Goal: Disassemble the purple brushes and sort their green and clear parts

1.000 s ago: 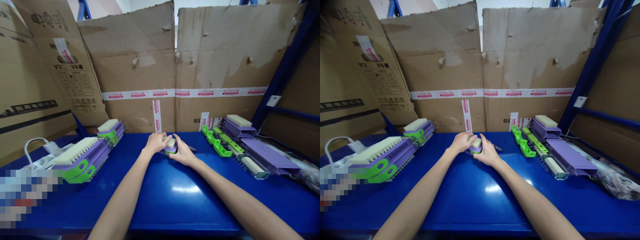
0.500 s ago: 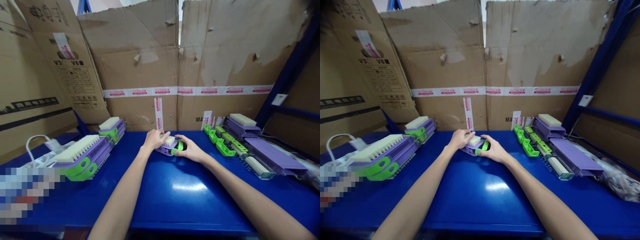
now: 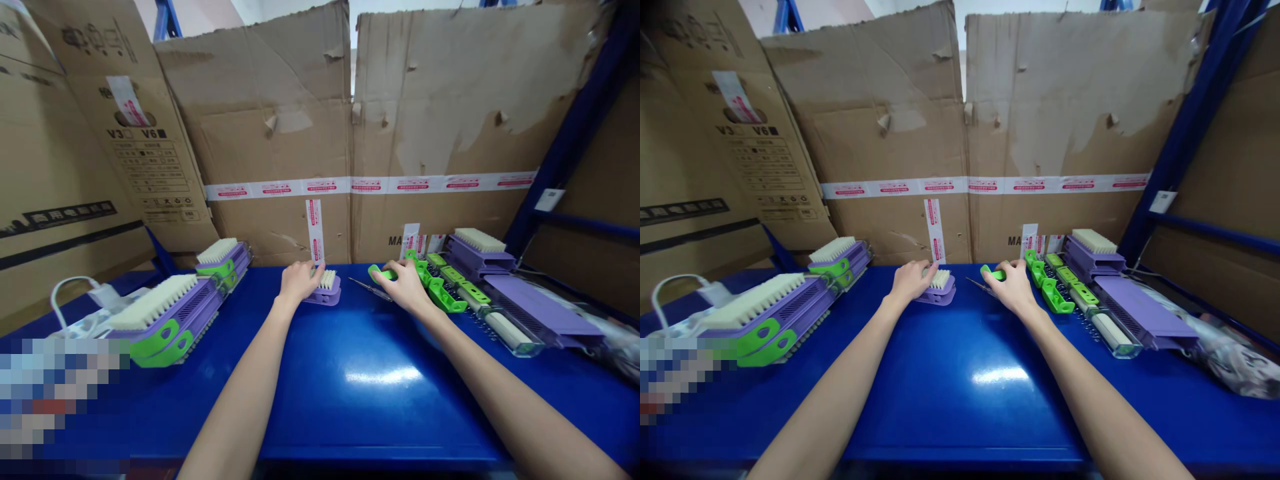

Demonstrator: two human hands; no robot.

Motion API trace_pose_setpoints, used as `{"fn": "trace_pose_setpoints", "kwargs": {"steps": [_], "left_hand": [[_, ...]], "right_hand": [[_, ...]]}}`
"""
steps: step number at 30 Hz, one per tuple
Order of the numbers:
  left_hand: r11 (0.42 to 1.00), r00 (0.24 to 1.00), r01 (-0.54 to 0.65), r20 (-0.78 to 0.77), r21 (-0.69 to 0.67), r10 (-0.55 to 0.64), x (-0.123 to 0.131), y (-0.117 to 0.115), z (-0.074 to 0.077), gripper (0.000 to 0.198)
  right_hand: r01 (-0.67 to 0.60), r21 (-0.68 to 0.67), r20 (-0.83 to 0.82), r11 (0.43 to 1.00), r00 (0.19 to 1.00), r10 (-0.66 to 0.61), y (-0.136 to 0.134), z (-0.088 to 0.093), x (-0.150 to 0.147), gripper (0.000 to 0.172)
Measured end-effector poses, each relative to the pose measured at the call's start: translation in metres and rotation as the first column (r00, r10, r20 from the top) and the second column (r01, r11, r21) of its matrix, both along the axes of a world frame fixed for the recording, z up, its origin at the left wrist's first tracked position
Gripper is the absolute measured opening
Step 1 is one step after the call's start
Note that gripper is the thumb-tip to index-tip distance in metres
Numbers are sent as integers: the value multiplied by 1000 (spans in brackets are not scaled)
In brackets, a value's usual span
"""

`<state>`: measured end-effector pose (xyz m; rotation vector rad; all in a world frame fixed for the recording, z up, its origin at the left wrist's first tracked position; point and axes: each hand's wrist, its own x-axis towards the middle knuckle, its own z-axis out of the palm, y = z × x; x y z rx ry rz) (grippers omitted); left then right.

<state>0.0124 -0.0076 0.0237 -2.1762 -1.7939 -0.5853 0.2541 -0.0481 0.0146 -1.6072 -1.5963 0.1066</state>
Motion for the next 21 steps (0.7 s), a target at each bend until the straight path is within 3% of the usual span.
{"fn": "trace_pose_setpoints", "kwargs": {"steps": [4,7,10,14,17,21], "left_hand": [[1000,1000,5,2,-13,-4,0,-1,1,54],[1000,1000,3,4,-24,-3,1,-1,1,54],[1000,1000,9,7,-28,-9,1,-2,2,54],[999,1000,10,19,-38,-9,1,-2,3,53],[999,1000,21,18,-36,-20,1,-2,3,53],[999,1000,10,28,-36,-9,1,-1,2,50]], "right_hand": [[20,-112,120,994,993,-6,4,-1,4,38],[11,-168,110,986,994,8,8,-4,10,39],[-22,-179,-14,984,1000,20,15,-12,16,41],[-68,-87,-239,994,970,45,27,-28,23,39],[-67,-67,-321,996,946,42,32,-35,25,48],[-76,-64,-120,995,990,68,26,-34,19,50]]}}
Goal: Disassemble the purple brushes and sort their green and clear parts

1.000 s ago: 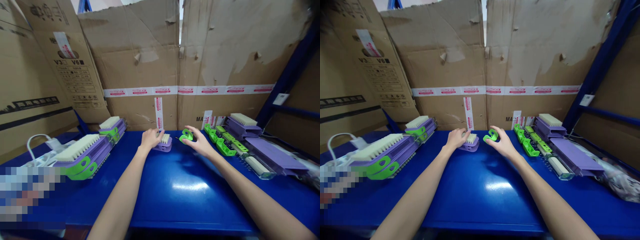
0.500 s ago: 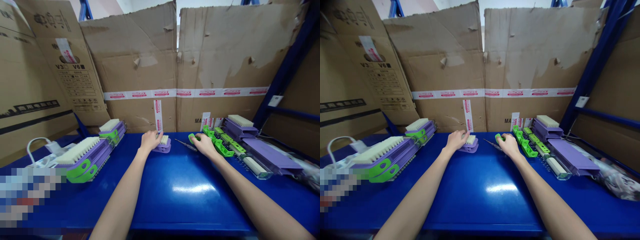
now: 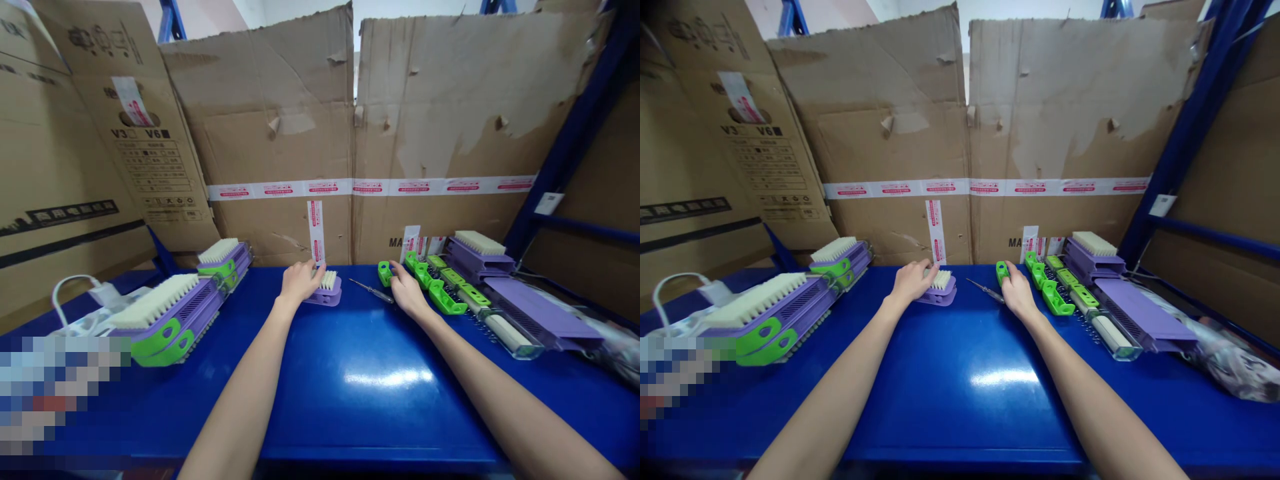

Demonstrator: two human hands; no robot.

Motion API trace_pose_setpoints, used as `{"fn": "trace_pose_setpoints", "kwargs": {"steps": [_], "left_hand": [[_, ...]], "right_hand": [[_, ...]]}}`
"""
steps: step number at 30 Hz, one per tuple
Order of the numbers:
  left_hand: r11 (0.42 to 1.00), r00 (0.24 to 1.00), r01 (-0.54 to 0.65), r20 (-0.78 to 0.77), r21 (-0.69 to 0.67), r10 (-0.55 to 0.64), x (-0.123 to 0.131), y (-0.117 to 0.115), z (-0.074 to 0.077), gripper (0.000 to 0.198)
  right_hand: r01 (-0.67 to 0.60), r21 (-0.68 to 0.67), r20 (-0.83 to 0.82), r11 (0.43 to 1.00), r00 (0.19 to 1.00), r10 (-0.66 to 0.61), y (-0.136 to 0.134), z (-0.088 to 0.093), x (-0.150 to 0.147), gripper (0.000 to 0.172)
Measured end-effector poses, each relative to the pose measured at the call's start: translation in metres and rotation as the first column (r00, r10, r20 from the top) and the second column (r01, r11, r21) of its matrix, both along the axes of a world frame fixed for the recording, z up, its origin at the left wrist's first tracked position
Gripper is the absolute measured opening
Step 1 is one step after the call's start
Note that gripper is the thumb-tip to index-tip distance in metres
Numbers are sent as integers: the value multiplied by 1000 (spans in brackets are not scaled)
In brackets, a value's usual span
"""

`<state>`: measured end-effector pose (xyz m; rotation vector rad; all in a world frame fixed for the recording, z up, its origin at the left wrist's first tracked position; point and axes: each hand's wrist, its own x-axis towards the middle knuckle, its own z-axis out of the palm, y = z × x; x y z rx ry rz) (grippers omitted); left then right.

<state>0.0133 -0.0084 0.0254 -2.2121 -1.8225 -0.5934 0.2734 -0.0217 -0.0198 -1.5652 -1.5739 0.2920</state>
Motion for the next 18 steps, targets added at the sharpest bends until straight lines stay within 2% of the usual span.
{"fn": "trace_pose_setpoints", "kwargs": {"steps": [3,7,13,18], "left_hand": [[1000,1000,-10,29,0,10,0,1,-1,45],[1000,997,-10,76,10,9,-1,1,-1,36],[1000,997,-21,70,-8,21,-1,1,1,32],[999,998,-32,50,-11,32,-1,2,2,34]], "right_hand": [[13,12,237,1000,971,-16,-7,5,-7,39],[79,-46,444,996,895,-50,-16,13,-12,26],[154,-93,582,984,810,-72,-36,28,-13,24],[162,-152,668,975,744,-20,-68,38,-14,19]]}}
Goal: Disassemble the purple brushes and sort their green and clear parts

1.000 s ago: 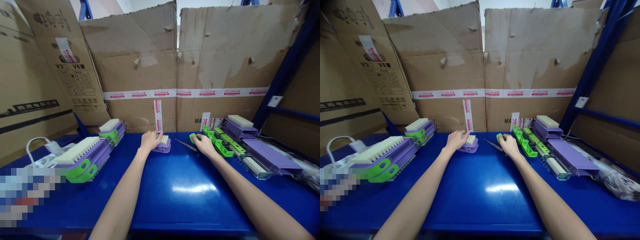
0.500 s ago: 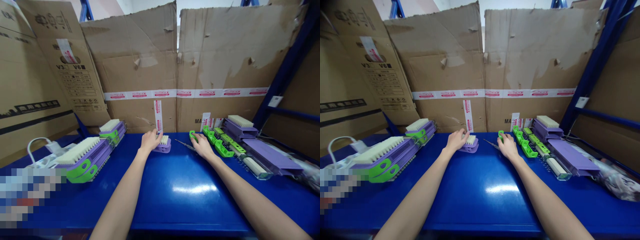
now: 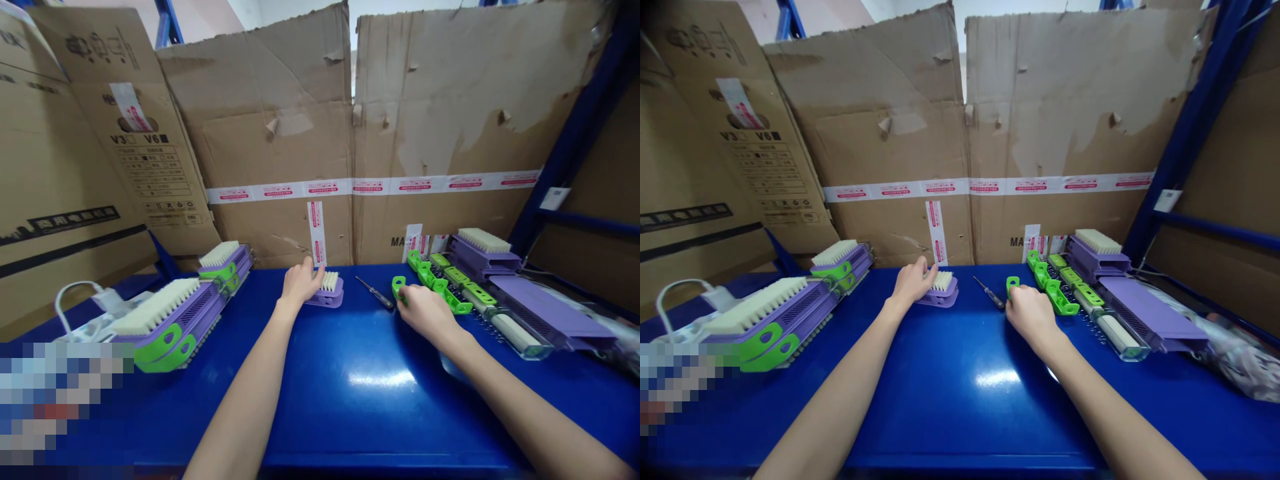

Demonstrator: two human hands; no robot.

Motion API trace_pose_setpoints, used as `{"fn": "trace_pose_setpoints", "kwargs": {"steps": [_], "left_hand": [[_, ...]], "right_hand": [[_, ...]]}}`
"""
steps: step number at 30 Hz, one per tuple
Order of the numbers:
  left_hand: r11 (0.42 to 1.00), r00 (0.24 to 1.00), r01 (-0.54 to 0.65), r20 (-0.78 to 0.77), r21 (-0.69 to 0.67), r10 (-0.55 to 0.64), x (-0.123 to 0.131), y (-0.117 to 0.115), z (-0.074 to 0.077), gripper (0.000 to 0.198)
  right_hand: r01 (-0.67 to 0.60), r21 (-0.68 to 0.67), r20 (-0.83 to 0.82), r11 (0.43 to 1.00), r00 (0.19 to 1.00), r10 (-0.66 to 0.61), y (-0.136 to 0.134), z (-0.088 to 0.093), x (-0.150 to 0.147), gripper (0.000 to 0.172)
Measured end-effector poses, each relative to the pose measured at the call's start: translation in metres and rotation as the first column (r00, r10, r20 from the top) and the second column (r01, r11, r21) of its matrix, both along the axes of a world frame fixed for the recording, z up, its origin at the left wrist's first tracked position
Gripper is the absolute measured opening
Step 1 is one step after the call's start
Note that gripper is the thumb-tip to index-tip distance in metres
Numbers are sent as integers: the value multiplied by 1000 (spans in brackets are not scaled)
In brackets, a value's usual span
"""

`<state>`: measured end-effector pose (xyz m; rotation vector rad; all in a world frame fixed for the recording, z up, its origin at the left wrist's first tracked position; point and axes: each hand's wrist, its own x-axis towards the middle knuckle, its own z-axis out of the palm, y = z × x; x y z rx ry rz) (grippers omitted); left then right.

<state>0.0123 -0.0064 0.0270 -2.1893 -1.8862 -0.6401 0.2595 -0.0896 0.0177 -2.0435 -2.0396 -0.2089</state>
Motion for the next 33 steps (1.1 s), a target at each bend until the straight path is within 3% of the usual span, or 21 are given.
{"fn": "trace_pose_setpoints", "kwargs": {"steps": [4,8,13,21,33], "left_hand": [[1000,1000,3,-6,5,-3,0,0,-1,36],[1000,1000,7,-15,18,-7,0,-1,-1,37],[1000,1000,-10,-12,-5,10,1,-3,0,37],[1000,1000,-8,-6,2,8,2,-3,0,36],[1000,1000,-1,-16,8,1,1,-3,-2,38]], "right_hand": [[-70,-16,69,997,995,71,-42,-8,8,20],[-188,193,-43,963,979,199,-86,-35,35,25],[-51,346,-214,937,968,131,-116,-60,76,34],[113,364,-103,924,991,-81,-119,-61,102,43],[142,315,-52,938,990,-133,-109,-53,93,49]]}}
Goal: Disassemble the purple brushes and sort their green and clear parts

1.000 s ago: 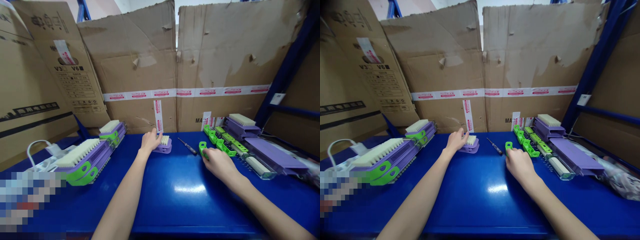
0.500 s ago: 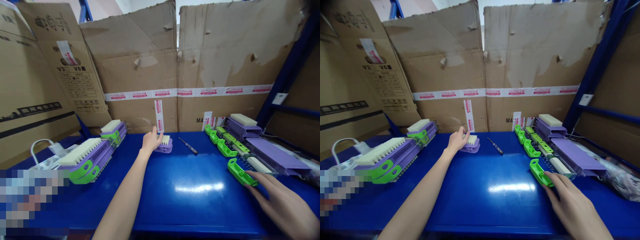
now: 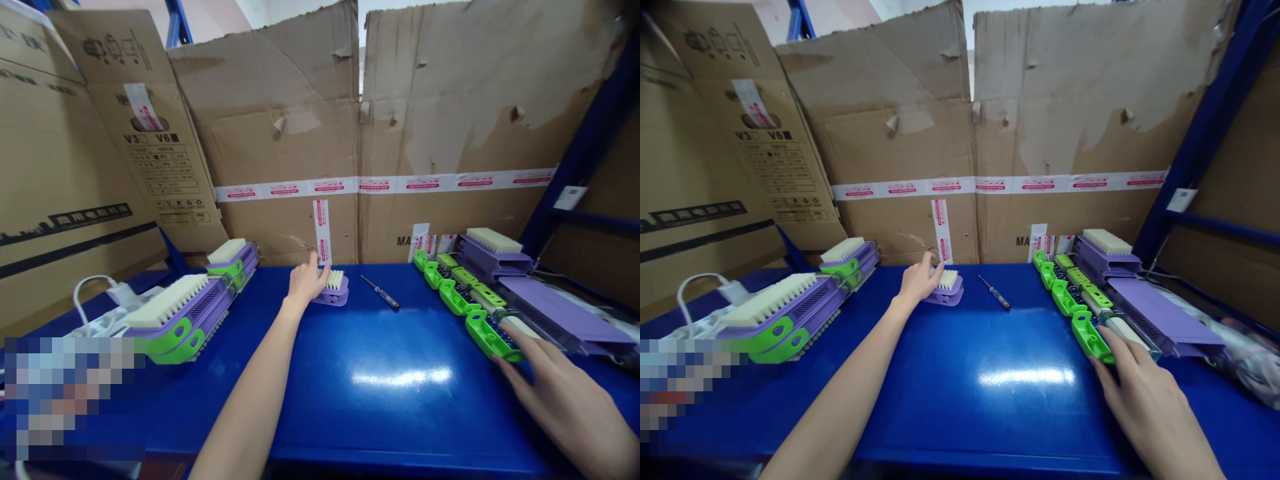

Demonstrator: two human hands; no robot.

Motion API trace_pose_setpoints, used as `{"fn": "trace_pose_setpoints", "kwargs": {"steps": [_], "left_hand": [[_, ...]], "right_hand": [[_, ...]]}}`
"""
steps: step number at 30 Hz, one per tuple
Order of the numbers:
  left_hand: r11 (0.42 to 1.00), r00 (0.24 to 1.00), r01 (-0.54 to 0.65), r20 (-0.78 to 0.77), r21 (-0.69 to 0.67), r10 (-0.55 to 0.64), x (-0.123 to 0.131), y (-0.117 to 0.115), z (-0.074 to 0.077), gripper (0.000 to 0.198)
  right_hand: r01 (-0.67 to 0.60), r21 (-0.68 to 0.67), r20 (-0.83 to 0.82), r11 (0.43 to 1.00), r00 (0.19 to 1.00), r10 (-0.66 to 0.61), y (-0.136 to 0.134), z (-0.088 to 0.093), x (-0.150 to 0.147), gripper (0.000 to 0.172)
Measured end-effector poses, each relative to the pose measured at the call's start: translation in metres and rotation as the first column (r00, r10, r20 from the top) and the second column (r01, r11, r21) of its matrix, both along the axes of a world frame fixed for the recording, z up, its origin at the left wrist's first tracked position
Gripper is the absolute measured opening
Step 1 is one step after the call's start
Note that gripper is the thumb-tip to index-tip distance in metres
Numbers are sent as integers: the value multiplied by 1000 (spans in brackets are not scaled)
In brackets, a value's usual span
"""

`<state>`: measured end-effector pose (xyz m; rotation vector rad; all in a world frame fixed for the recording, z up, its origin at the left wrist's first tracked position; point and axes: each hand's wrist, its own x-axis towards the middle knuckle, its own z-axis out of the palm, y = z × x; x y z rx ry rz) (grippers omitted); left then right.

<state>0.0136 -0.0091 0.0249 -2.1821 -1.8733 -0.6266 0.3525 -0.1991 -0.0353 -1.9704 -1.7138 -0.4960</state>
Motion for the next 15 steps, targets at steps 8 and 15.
{"fn": "trace_pose_setpoints", "kwargs": {"steps": [8,15], "left_hand": [[1000,1000,-9,-4,-8,9,1,-1,1,38],[1000,1000,3,-12,10,-3,0,1,-1,38]], "right_hand": [[-19,36,54,999,998,17,4,1,4,51],[-69,210,147,975,988,38,4,19,-4,52]]}}
